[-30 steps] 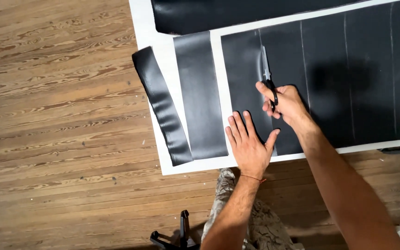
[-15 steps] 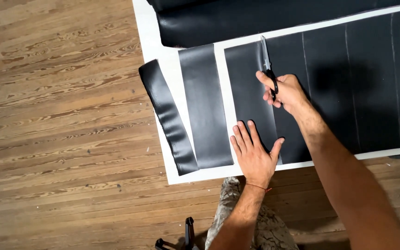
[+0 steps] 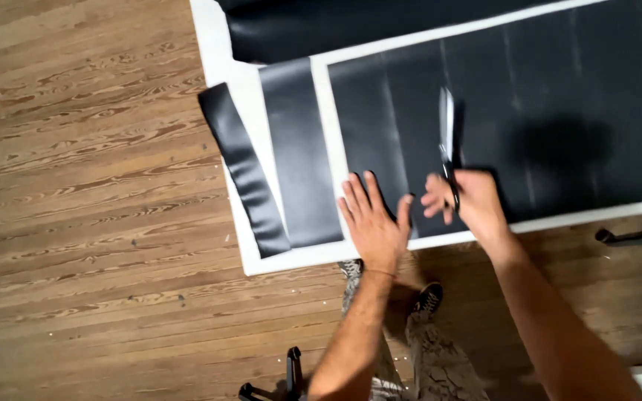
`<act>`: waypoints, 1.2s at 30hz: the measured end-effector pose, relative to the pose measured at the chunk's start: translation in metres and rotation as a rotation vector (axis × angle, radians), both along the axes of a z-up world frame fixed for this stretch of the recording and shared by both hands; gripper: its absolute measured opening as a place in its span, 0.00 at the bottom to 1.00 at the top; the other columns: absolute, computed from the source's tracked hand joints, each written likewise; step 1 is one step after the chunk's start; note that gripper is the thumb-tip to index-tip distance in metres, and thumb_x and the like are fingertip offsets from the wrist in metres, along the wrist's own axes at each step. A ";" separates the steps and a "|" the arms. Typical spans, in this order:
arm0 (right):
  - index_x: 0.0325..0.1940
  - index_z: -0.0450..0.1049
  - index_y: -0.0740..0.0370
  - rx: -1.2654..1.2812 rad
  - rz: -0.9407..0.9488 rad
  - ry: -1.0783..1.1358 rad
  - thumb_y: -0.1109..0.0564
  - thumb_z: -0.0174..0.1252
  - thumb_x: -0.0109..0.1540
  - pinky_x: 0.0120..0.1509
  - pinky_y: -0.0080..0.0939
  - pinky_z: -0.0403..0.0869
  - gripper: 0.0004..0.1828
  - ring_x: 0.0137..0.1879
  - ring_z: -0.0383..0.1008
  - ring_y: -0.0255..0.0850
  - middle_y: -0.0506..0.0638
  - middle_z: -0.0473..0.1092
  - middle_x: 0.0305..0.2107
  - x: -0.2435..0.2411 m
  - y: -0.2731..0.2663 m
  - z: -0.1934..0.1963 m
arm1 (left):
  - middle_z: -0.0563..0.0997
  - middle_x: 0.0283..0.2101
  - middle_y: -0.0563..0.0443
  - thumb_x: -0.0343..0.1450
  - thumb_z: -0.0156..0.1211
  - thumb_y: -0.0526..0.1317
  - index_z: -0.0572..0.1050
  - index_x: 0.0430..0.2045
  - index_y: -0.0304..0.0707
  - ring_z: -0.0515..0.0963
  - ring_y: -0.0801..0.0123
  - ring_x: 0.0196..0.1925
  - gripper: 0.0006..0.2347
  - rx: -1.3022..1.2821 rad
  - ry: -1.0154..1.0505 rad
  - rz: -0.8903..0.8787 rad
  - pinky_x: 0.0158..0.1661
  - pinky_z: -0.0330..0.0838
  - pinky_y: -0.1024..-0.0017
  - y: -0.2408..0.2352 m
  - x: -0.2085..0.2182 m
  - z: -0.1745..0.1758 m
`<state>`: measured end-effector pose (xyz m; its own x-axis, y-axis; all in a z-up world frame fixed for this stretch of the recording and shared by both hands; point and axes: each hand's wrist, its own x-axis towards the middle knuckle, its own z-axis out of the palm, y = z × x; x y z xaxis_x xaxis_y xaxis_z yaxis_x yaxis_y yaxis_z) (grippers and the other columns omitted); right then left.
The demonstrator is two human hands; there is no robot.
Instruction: Cutting strips of black material along marked lines using scissors
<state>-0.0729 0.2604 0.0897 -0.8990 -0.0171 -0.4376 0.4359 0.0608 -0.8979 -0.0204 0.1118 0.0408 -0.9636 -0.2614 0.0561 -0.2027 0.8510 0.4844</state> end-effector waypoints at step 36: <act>0.34 0.74 0.72 0.103 0.156 -0.501 0.35 0.61 0.61 0.15 0.32 0.61 0.32 0.25 0.79 0.45 0.65 0.78 0.26 0.180 0.105 -0.022 | 0.51 0.80 0.41 0.82 0.32 0.51 0.52 0.75 0.42 0.49 0.55 0.83 0.25 -0.251 0.034 -0.026 0.81 0.43 0.60 0.105 -0.005 -0.049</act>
<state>0.1070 0.3651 0.0679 -0.5695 -0.0685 -0.8191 0.7884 0.2363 -0.5680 -0.0258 0.2166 -0.0081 -0.9663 -0.2103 0.1484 -0.1664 0.9503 0.2633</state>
